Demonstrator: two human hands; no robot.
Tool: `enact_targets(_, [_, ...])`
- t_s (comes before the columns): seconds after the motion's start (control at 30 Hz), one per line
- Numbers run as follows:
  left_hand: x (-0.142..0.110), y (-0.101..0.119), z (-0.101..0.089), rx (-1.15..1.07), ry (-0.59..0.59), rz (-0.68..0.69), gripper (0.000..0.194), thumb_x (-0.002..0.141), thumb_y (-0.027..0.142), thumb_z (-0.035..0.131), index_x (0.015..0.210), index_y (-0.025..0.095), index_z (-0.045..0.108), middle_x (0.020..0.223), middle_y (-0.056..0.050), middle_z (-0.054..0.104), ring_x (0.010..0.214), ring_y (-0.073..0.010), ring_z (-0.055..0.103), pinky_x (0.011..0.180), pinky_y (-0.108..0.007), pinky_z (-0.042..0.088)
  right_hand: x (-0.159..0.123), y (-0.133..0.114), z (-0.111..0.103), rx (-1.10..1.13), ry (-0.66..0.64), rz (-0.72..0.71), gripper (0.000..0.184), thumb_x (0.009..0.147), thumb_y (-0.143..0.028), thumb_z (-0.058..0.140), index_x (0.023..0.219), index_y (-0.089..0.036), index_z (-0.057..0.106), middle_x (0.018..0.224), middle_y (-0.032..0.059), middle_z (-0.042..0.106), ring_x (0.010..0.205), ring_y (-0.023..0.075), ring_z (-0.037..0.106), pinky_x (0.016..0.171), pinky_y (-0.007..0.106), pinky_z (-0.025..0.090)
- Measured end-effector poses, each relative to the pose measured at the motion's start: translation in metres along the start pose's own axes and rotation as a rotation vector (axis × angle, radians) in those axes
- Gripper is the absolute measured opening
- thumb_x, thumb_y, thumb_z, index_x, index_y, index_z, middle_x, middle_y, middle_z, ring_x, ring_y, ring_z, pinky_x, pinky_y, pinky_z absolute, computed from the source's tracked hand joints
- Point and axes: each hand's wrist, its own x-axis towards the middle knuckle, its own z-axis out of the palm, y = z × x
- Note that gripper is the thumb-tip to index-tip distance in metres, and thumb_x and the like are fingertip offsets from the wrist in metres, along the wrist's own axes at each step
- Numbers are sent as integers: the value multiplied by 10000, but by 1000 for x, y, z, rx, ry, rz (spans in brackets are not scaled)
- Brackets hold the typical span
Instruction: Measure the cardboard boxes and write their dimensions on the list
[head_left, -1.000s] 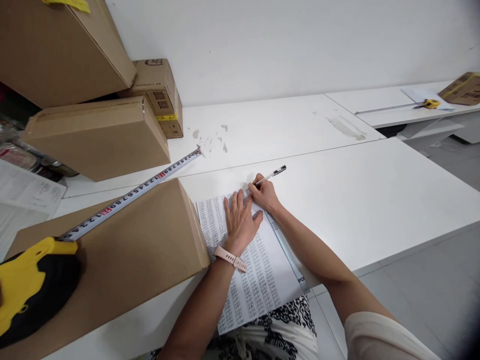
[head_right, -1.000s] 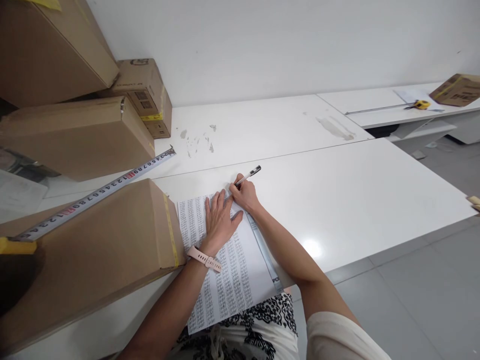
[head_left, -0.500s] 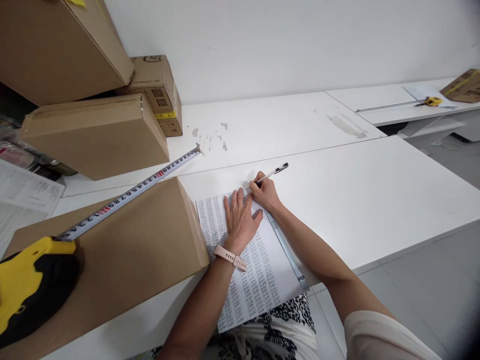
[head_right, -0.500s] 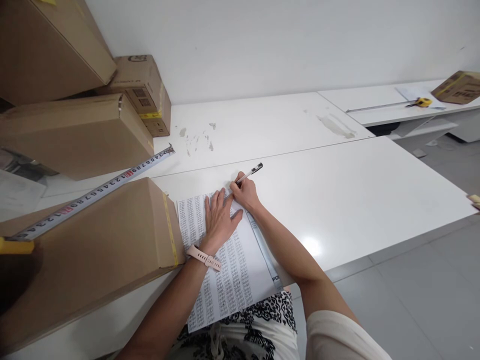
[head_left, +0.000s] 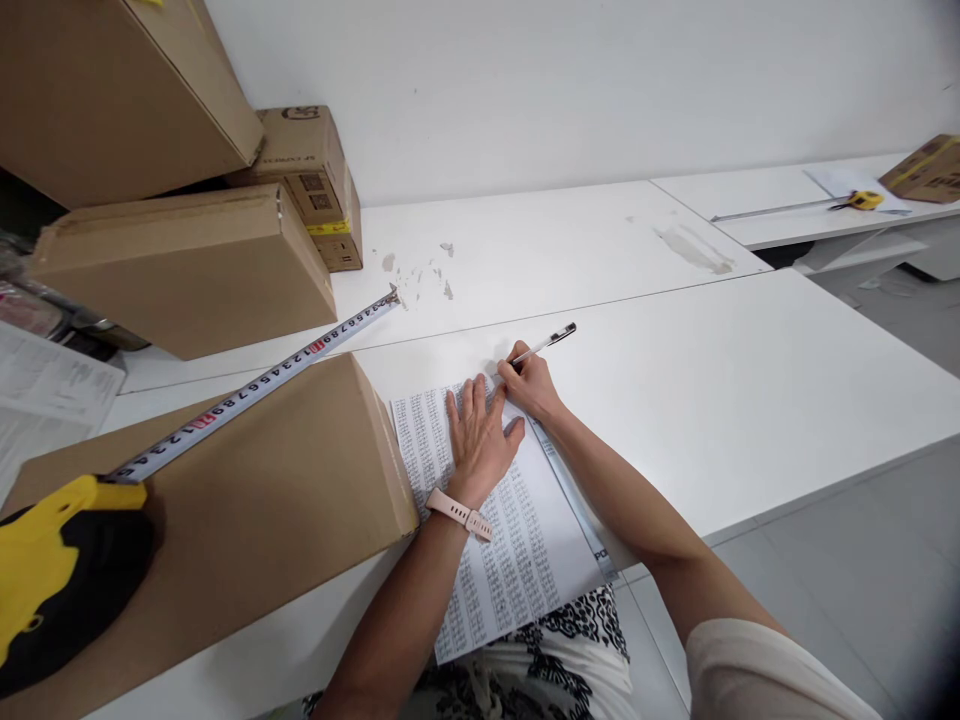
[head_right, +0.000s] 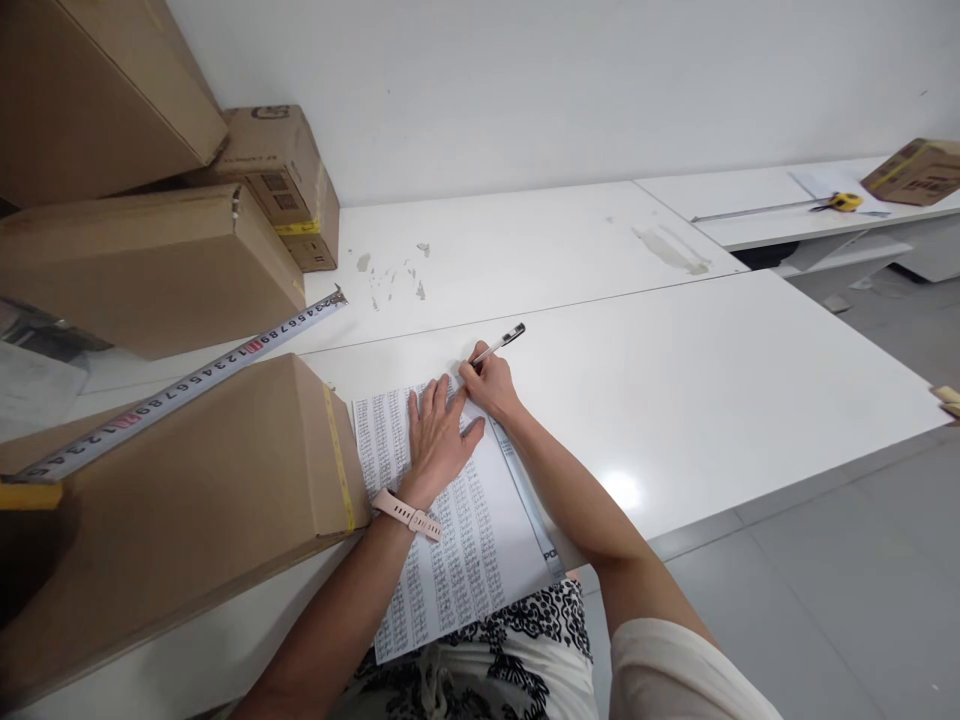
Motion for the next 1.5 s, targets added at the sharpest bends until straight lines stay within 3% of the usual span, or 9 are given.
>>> enact_targets(1.5, [0,1,-2,4,-5,-2,563,1003,463,509,1501,203,511,1660,-163,367,1556,-331,283,1273,-601,133,1,1,0,-53,5,-25,177,806,-262,548,693,-257,411,534,-78,454,535,136,449,563,291,326])
